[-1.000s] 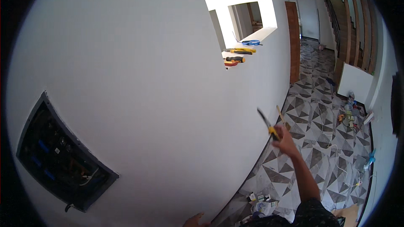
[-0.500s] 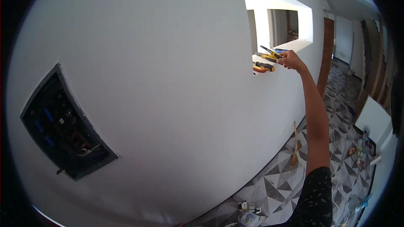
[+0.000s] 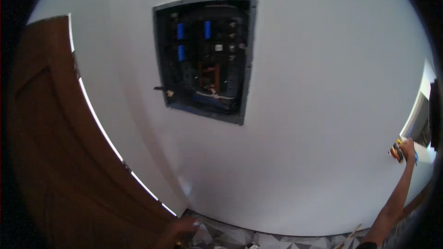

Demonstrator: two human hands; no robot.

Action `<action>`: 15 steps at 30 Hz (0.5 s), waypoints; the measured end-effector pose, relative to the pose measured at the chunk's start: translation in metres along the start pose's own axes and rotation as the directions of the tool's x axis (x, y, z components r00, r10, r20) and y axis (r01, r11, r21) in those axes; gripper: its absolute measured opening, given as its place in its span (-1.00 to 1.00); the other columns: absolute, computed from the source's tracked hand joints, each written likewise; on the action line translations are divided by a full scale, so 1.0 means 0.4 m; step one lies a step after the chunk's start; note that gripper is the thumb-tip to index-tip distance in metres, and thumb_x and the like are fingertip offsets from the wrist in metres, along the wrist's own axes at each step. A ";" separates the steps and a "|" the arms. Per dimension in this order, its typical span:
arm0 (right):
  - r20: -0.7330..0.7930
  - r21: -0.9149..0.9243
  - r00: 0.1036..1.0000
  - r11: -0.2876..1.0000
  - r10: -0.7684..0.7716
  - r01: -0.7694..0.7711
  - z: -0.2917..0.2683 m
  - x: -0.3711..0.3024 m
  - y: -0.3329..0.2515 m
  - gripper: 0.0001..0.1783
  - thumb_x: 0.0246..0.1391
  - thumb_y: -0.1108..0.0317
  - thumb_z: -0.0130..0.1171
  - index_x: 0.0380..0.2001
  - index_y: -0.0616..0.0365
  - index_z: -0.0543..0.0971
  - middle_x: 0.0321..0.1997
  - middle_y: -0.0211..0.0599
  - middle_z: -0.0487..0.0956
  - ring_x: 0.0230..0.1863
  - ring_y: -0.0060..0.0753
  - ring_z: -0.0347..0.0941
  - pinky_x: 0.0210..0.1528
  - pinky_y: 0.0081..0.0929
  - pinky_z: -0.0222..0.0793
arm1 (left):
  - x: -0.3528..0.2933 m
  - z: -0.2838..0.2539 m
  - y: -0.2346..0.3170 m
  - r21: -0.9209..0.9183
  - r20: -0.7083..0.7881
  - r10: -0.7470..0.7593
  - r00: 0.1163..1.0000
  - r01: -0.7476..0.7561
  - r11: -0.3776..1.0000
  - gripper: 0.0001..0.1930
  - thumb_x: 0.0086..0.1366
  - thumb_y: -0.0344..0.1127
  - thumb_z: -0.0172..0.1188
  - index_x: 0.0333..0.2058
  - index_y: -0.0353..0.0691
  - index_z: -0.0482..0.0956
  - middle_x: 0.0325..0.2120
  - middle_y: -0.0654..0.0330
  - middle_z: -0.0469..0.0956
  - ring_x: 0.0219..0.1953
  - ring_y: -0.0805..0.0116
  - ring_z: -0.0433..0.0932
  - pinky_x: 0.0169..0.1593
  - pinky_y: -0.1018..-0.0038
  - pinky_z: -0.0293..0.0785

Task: The person is wiring and adjusting connections inside an open electrical circuit breaker panel on a wall.

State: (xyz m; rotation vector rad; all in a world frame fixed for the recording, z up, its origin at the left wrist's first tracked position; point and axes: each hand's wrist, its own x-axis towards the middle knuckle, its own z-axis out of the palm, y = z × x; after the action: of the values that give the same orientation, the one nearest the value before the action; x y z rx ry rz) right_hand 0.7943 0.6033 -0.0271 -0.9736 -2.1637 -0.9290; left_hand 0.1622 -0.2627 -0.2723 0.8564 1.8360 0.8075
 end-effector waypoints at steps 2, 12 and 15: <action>0.314 0.349 0.869 0.804 0.383 -0.481 0.093 0.039 -0.202 -0.58 -0.28 0.24 0.35 -0.86 0.22 0.36 -0.78 -0.15 0.41 -0.66 -0.12 0.41 -0.50 -0.21 0.35 | -0.006 0.000 0.035 0.221 -0.082 0.028 0.996 -0.009 0.975 -0.37 0.30 0.07 0.16 0.19 -0.25 0.37 0.13 -0.11 0.42 0.15 -0.05 0.41 0.21 0.18 0.31; 0.312 0.276 0.894 0.869 0.322 -0.410 -0.148 0.118 -0.039 -0.58 -0.06 0.16 0.27 -0.58 0.32 0.37 -0.63 -0.19 0.44 -0.57 -0.35 0.40 -0.48 -0.30 0.34 | 0.020 -0.153 0.426 0.542 -0.552 0.809 0.201 -0.652 0.531 -0.77 0.24 -0.39 0.27 -0.13 -0.28 0.59 -0.25 0.05 0.64 -0.19 0.23 0.65 -0.10 0.36 0.58; 0.227 0.232 0.942 0.926 0.247 -0.299 -0.255 0.168 -0.074 -0.69 0.12 0.31 0.08 -0.57 0.20 0.24 -0.60 -0.36 0.24 -0.52 -0.56 0.17 -0.53 -0.32 0.10 | 0.037 -0.233 0.486 0.107 -0.803 0.556 0.215 -0.865 0.490 -0.65 0.26 -0.36 0.29 -0.01 -0.32 0.50 -0.17 0.04 0.61 -0.12 0.35 0.62 -0.15 0.41 0.61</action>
State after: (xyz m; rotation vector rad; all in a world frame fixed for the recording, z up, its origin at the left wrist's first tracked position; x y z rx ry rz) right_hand 0.7555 0.5352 0.0713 -1.2328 -2.1631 -0.4136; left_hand 0.1138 -0.1609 -0.0880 1.2701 1.7258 2.4300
